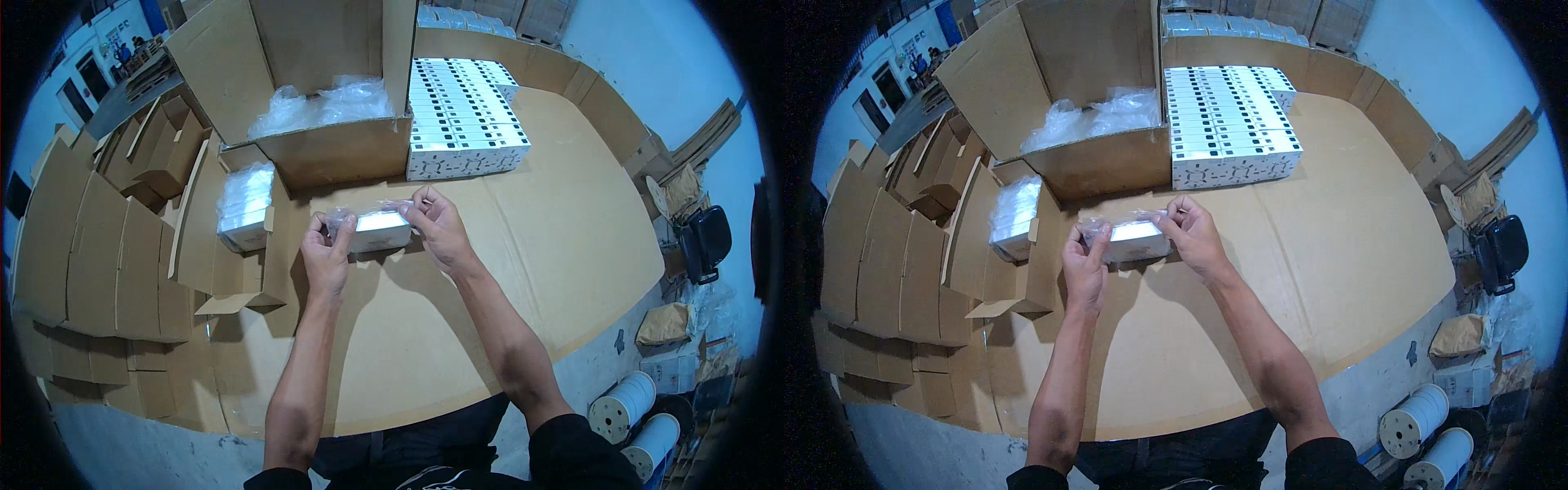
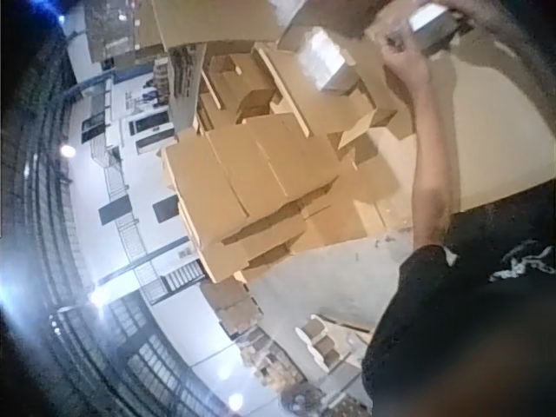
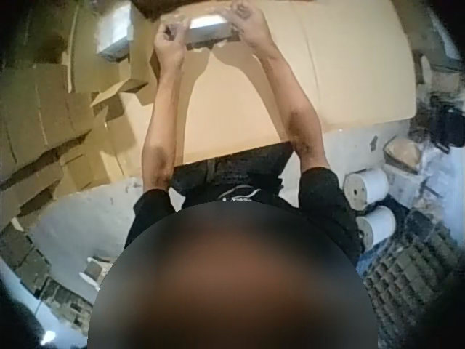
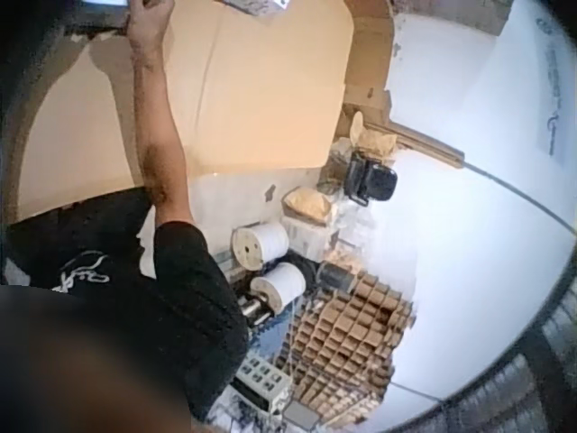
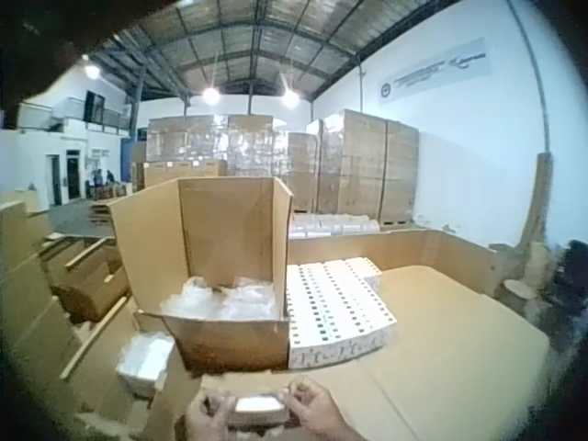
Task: Pack small white boxes into plastic bags and then place them into larger shipping boxes.
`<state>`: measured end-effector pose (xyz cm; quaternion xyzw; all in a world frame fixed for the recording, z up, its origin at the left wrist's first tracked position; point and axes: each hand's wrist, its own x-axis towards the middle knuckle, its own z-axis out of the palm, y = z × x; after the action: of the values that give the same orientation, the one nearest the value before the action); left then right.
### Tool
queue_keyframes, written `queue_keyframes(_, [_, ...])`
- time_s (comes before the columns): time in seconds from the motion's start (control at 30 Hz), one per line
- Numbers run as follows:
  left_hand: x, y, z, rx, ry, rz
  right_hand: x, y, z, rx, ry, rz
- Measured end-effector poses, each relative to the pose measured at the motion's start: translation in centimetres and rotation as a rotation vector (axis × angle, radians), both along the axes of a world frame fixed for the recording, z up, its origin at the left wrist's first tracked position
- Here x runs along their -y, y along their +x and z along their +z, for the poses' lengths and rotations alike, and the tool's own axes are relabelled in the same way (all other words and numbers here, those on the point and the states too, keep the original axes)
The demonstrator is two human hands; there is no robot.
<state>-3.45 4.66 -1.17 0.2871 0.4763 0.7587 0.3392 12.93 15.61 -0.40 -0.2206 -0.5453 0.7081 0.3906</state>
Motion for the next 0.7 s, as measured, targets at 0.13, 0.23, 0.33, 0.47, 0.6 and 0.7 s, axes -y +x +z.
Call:
queue_keyframes(0.13, [0.1,0.0,0.0,-0.001,-0.001,0.013,1.1,0.0,2.2,-0.159,-0.064,-0.032])
queue_keyframes(0.23, [0.3,0.4,0.4,0.024,-0.006,-0.009,-0.2,1.4,2.1,-0.255,0.106,0.084])
queue_keyframes(0.33, [0.1,0.3,0.4,-0.024,-0.016,0.025,-0.6,2.4,2.4,0.024,0.318,0.191])
queue_keyframes(0.47, [0.1,0.2,0.2,-0.005,0.023,0.015,0.5,2.3,3.4,0.332,0.180,0.175])
queue_keyframes(0.6, [0.2,-0.1,-0.2,-0.026,-0.015,0.048,0.6,1.8,3.3,0.289,0.083,0.108])
queue_keyframes(0.7, [0.2,0.4,0.0,-0.128,-0.010,0.209,0.3,1.9,3.0,0.304,0.063,0.096])
